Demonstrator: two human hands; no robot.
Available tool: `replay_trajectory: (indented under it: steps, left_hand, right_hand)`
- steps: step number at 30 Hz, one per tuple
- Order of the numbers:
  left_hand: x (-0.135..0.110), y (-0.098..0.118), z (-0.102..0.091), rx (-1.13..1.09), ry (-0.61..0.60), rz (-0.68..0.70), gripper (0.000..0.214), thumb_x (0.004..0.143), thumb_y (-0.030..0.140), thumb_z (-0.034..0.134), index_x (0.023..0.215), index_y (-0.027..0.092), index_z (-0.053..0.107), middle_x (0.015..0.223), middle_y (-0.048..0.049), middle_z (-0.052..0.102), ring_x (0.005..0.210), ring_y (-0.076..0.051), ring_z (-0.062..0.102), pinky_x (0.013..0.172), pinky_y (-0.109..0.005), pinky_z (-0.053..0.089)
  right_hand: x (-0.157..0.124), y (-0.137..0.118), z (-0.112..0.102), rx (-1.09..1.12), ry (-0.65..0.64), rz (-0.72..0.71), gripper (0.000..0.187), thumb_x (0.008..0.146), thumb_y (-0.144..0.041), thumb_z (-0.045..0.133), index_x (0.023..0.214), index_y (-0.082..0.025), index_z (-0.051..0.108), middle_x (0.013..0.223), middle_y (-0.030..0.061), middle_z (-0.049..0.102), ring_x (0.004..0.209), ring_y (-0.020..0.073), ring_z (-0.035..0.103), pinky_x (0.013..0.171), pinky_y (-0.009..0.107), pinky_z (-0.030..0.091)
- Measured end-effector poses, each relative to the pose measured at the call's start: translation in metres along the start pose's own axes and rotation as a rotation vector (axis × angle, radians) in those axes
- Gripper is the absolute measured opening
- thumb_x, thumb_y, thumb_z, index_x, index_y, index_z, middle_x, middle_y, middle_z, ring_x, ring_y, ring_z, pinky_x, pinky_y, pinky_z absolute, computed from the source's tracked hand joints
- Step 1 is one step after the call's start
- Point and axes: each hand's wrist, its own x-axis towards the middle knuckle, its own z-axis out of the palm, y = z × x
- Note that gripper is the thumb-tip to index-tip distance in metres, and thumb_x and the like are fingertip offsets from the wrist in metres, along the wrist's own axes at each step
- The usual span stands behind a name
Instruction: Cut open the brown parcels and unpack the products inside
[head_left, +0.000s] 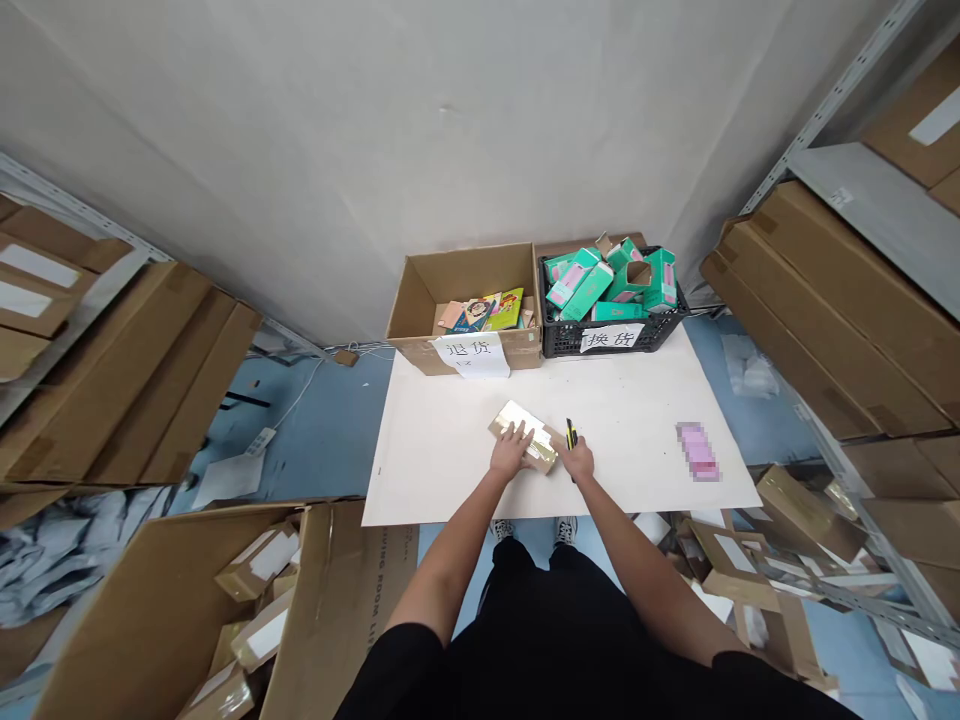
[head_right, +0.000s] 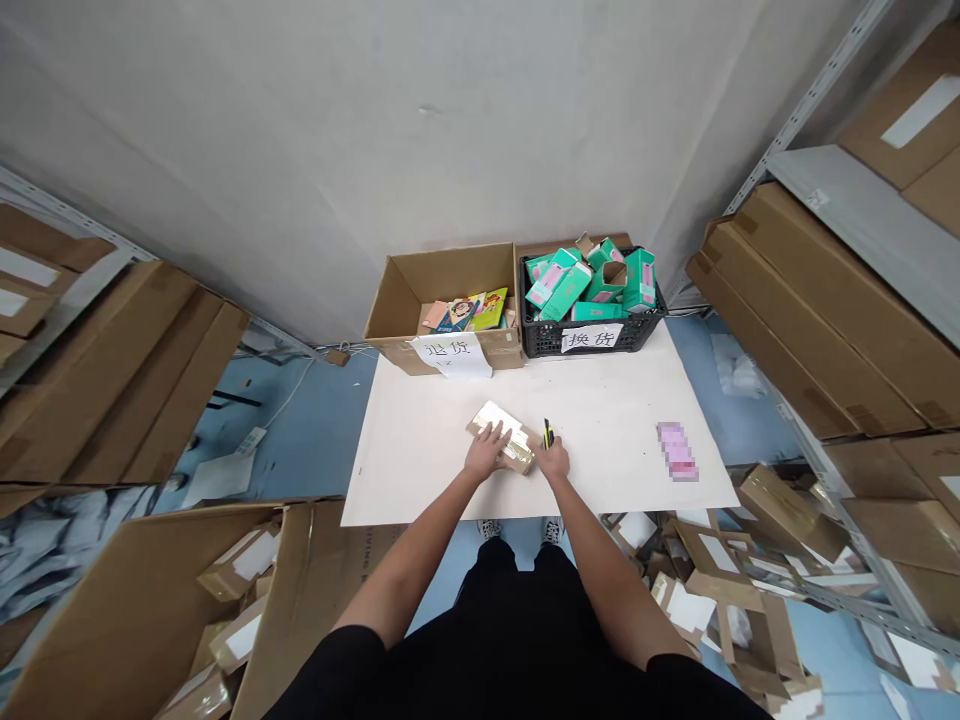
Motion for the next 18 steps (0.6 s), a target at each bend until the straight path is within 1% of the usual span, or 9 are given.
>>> replay_trajectory:
  steps: [2,3,4,6,8,10,12,14,18]
  left_hand:
    - [-0.004,0.016,0.015,-0.004,0.038,-0.185,0.09,0.096,0.055,0.066,0.173,0.032,0.024,0.181,-0.0132,0.019,0.164,-0.043,0.02,0.126,-0.061,0.033]
    - [-0.005,0.022,0.021,-0.005,0.044,-0.252,0.087,0.099,0.056,0.061,0.173,0.032,0.023,0.181,-0.0146,0.018,0.164,-0.044,0.021,0.124,-0.064,0.033]
    - [-0.005,0.028,0.023,-0.006,0.037,-0.293,0.085,0.101,0.056,0.058,0.173,0.032,0.021,0.18,-0.0153,0.018,0.163,-0.045,0.022,0.123,-0.067,0.034]
    - [-0.003,0.034,0.022,-0.006,-0.004,-0.325,0.083,0.102,0.055,0.054,0.174,0.031,0.021,0.18,-0.0164,0.018,0.162,-0.046,0.022,0.121,-0.069,0.036]
    - [0.004,0.035,0.015,-0.007,-0.054,-0.331,0.084,0.101,0.056,0.055,0.173,0.028,0.023,0.18,-0.0176,0.019,0.161,-0.047,0.023,0.119,-0.068,0.04]
    - [0.011,0.035,0.007,-0.004,-0.094,-0.349,0.084,0.101,0.058,0.054,0.173,0.026,0.025,0.18,-0.019,0.018,0.16,-0.048,0.025,0.117,-0.066,0.044]
    - [0.017,0.036,0.002,0.011,-0.113,-0.375,0.084,0.101,0.06,0.054,0.172,0.024,0.027,0.179,-0.0206,0.019,0.16,-0.047,0.027,0.115,-0.064,0.047]
    - [0.02,0.037,0.002,0.033,-0.116,-0.393,0.083,0.102,0.061,0.053,0.172,0.025,0.027,0.179,-0.0213,0.02,0.159,-0.047,0.029,0.113,-0.063,0.048]
    - [0.018,0.038,0.004,0.051,-0.11,-0.39,0.082,0.102,0.064,0.051,0.172,0.028,0.026,0.179,-0.0193,0.022,0.158,-0.046,0.031,0.114,-0.063,0.048]
  right_hand:
    - [0.02,-0.021,-0.007,0.041,0.021,-0.016,0.06,0.082,-0.064,0.083,0.117,-0.023,0.057,0.113,0.0142,0.076,0.107,0.0306,0.075,0.074,0.031,0.055]
    - [0.03,-0.031,-0.011,0.067,0.023,-0.044,0.058,0.081,-0.062,0.084,0.116,-0.023,0.057,0.11,0.0125,0.076,0.103,0.0291,0.075,0.072,0.029,0.055]
    - [0.037,-0.038,-0.016,0.117,0.016,-0.072,0.053,0.084,-0.06,0.082,0.114,-0.024,0.057,0.104,0.0099,0.076,0.095,0.0266,0.075,0.069,0.028,0.054]
    - [0.044,-0.041,-0.026,0.266,-0.028,-0.122,0.039,0.095,-0.06,0.069,0.108,-0.025,0.058,0.086,0.0029,0.073,0.074,0.0206,0.073,0.062,0.025,0.052]
    - [0.041,-0.028,-0.032,0.372,-0.096,-0.158,0.034,0.105,-0.058,0.053,0.098,-0.025,0.057,0.068,-0.0029,0.065,0.056,0.0163,0.065,0.056,0.024,0.049]
    - [0.029,-0.008,-0.033,0.383,-0.172,-0.166,0.038,0.109,-0.055,0.045,0.089,-0.024,0.055,0.056,-0.0058,0.057,0.045,0.0141,0.059,0.052,0.023,0.046]
    - [0.017,0.01,-0.032,0.355,-0.233,-0.147,0.04,0.11,-0.053,0.044,0.083,-0.024,0.054,0.051,-0.007,0.053,0.039,0.0132,0.057,0.05,0.022,0.044]
    - [0.011,0.02,-0.029,0.338,-0.266,-0.13,0.041,0.11,-0.051,0.045,0.081,-0.023,0.053,0.049,-0.0072,0.052,0.037,0.0129,0.057,0.049,0.022,0.043]
    - [0.016,0.018,-0.027,0.307,-0.287,-0.108,0.042,0.11,-0.05,0.049,0.079,-0.022,0.054,0.046,-0.0069,0.053,0.036,0.0124,0.056,0.049,0.022,0.042]
